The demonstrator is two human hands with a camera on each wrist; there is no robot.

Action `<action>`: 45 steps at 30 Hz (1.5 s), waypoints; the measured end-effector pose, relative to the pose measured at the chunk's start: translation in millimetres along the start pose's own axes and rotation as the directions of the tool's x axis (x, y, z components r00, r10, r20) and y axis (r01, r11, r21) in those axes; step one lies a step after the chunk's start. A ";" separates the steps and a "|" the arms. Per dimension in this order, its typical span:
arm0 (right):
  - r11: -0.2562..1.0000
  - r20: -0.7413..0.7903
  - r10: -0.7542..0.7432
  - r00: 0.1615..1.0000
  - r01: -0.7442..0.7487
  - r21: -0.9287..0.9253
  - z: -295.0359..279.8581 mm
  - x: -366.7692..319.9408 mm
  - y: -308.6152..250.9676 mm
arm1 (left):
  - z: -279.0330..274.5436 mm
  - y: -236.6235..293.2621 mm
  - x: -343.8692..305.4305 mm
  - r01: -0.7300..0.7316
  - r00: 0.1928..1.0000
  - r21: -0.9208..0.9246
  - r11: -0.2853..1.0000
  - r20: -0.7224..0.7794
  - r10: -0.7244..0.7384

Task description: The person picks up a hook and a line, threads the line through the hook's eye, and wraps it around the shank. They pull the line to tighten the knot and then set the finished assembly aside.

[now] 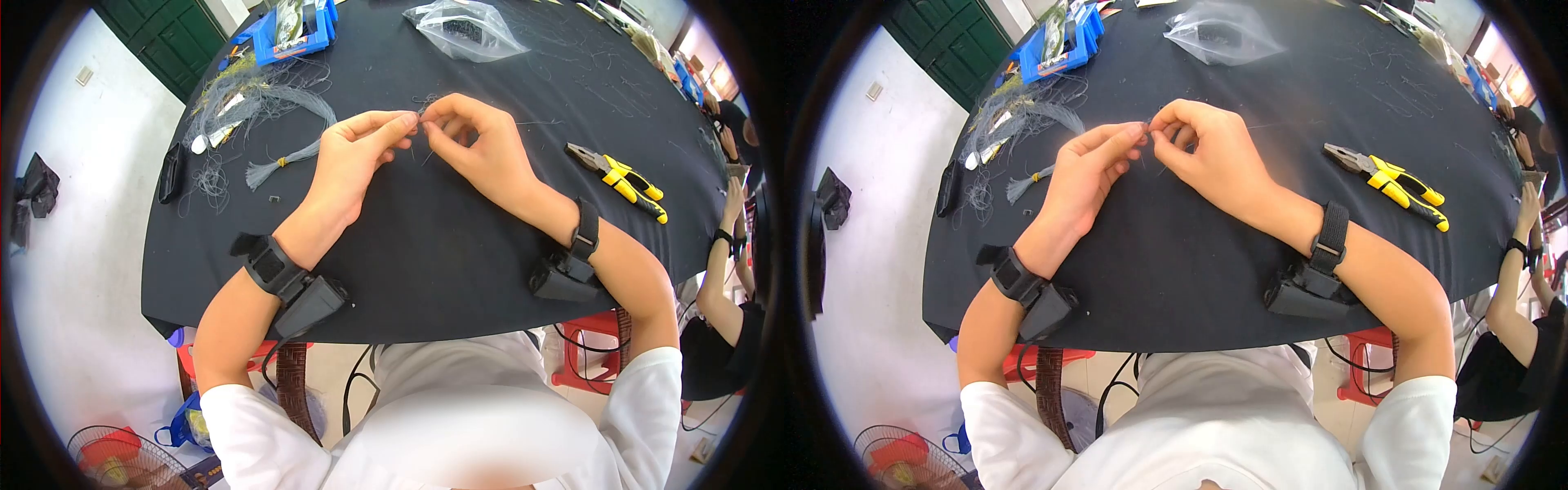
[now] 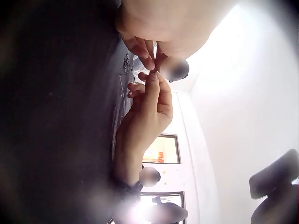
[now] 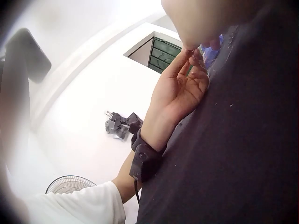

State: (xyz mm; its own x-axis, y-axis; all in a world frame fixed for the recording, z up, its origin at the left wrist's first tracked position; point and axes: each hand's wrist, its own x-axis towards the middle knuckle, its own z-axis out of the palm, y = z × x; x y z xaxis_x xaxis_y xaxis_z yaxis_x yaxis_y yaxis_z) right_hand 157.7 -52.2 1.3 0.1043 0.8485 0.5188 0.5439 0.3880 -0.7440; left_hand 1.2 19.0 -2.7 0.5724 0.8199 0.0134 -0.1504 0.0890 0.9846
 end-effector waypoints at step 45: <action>0.980 -0.027 -0.179 0.984 0.175 -0.097 -3.9 -2.2 6.2 | 1.4 6.6 -3.1 -0.056 0.984 0.302 0.952 0.177 0.002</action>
State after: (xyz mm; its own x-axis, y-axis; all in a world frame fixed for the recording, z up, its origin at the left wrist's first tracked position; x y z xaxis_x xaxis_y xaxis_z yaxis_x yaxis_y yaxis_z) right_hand 164.1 -53.1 -2.8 0.0283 0.7554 0.6546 0.6320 0.4939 -0.5972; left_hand -0.4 16.2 4.0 0.7056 0.7071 0.0455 0.0684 -0.1319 0.9889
